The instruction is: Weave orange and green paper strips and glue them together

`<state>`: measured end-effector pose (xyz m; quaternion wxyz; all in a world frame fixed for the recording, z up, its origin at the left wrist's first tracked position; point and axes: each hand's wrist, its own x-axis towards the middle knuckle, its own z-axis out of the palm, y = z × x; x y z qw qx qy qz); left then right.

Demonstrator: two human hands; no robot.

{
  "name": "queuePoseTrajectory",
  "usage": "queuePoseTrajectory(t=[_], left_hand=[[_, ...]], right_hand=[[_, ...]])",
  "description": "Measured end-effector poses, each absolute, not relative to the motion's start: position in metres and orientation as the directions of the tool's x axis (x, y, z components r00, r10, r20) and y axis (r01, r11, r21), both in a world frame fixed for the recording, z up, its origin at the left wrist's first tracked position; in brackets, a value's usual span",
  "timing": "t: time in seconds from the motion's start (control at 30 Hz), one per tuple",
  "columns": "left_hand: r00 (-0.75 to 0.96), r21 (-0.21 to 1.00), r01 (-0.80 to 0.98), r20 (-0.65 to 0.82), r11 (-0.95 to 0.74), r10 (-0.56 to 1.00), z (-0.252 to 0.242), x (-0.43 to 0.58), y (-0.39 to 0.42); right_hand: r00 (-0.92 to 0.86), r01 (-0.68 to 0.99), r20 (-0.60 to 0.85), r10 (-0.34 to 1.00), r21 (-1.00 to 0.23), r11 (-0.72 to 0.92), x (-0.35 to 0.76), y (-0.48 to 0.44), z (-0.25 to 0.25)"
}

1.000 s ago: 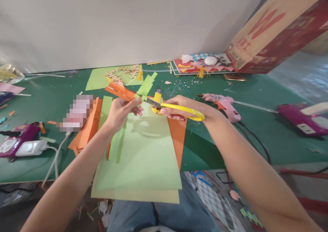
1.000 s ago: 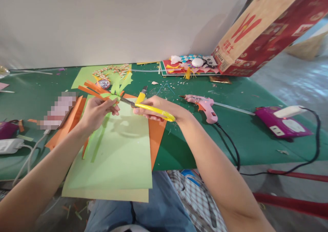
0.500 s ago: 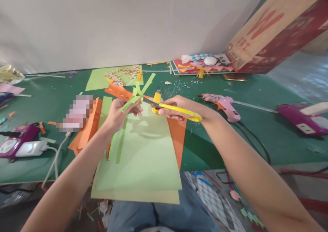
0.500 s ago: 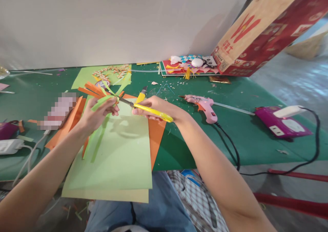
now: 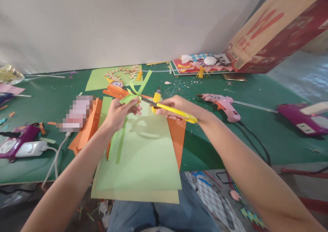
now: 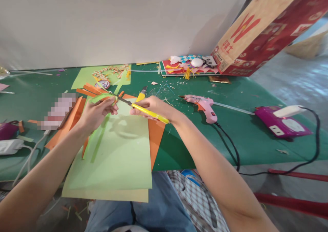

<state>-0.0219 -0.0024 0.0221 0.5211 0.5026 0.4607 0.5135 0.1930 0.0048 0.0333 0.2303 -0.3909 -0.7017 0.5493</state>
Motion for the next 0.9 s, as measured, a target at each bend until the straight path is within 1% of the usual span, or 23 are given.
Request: queuePoseTrajectory(t=[0.17,0.33,0.47,0.57,0.63,0.73,0.8,0.9], left_hand=[[0.035,0.998,-0.059,0.028,-0.026,0.999,0.022,-0.023,-0.003],[0.068,0.999,-0.017,0.038,-0.036,0.997,0.019,-0.022,-0.002],[0.055,0.997,-0.039,0.074,-0.072,0.996,0.021,-0.021,-0.002],[0.051,0.996,-0.031,0.08,-0.079,0.995,0.022,-0.022,-0.002],[0.069,0.996,-0.008,0.085,-0.084,0.994,0.022,-0.022,-0.002],[0.115,0.993,0.047,0.102,-0.108,0.988,0.021,-0.023,-0.001],[0.14,0.988,0.086,0.116,-0.129,0.983,0.021,-0.022,-0.001],[0.173,0.978,0.141,0.129,-0.154,0.976,0.021,-0.022,-0.003]], right_hand=[[-0.573,0.324,-0.125,0.81,-0.942,0.084,0.19,0.005,0.034],[-0.56,0.338,-0.125,0.819,-0.937,0.089,0.189,0.008,0.031],[-0.487,0.329,-0.102,0.867,-0.941,0.074,0.188,0.01,0.027],[-0.433,0.228,-0.061,0.899,-0.973,0.044,0.188,0.013,0.023],[-0.42,0.109,-0.031,0.907,-0.994,0.017,0.188,0.014,0.021],[-0.438,-0.041,-0.028,0.899,-0.998,-0.051,0.19,0.014,0.022],[-0.462,-0.087,-0.027,0.886,-0.993,-0.076,0.191,0.015,0.022],[-0.469,-0.128,0.014,0.883,-0.99,-0.052,0.19,0.016,0.022]])
